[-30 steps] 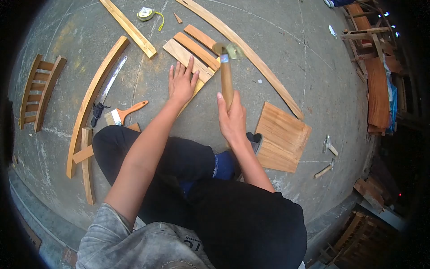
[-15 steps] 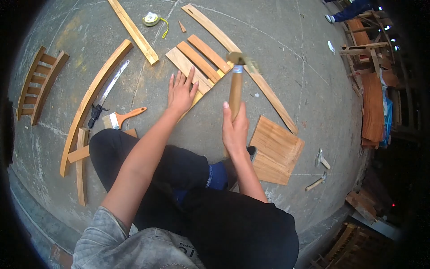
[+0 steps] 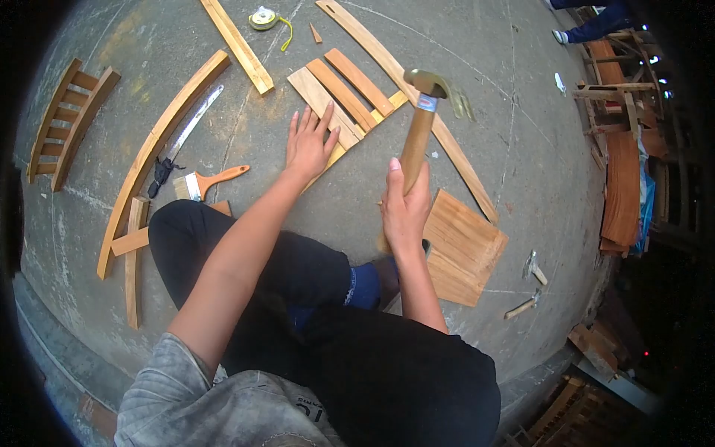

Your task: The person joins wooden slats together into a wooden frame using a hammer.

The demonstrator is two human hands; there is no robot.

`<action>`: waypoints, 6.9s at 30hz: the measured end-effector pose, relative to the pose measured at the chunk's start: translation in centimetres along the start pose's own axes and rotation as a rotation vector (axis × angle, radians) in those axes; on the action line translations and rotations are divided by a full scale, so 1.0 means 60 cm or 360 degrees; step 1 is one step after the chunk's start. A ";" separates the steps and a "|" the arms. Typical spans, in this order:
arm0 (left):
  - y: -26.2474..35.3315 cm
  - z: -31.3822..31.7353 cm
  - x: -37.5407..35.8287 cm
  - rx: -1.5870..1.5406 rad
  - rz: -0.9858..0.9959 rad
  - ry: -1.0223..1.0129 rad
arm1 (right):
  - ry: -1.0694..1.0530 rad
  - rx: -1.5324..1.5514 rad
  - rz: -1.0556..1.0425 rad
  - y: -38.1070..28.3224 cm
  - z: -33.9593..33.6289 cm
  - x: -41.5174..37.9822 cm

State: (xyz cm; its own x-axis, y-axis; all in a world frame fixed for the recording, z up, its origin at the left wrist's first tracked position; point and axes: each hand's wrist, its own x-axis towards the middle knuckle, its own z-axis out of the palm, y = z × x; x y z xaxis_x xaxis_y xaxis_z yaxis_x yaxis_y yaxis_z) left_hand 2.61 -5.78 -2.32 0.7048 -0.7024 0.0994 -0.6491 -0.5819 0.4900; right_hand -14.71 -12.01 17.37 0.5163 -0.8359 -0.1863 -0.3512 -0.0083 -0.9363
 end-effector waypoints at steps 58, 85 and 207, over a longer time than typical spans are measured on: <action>-0.117 -0.040 0.123 -0.0021 0.0573 0.0177 | -0.0257 -0.0884 0.0154 0.116 0.002 -0.003; -0.114 -0.045 0.112 -0.0205 0.0479 0.0162 | -0.0265 -0.0902 -0.0236 0.116 -0.117 0.122; 0.025 -0.065 -0.021 -0.1128 0.0179 -0.0007 | -0.0600 -0.0556 0.0003 0.108 0.062 0.167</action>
State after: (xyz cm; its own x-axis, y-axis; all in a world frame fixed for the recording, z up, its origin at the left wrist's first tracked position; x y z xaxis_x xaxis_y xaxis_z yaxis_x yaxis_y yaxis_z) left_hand 1.87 -4.21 1.67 0.6422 -0.7452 0.1797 -0.3746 -0.1005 0.9217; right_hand -8.91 -18.44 8.33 0.7385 -0.5809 -0.3425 -0.5591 -0.2435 -0.7925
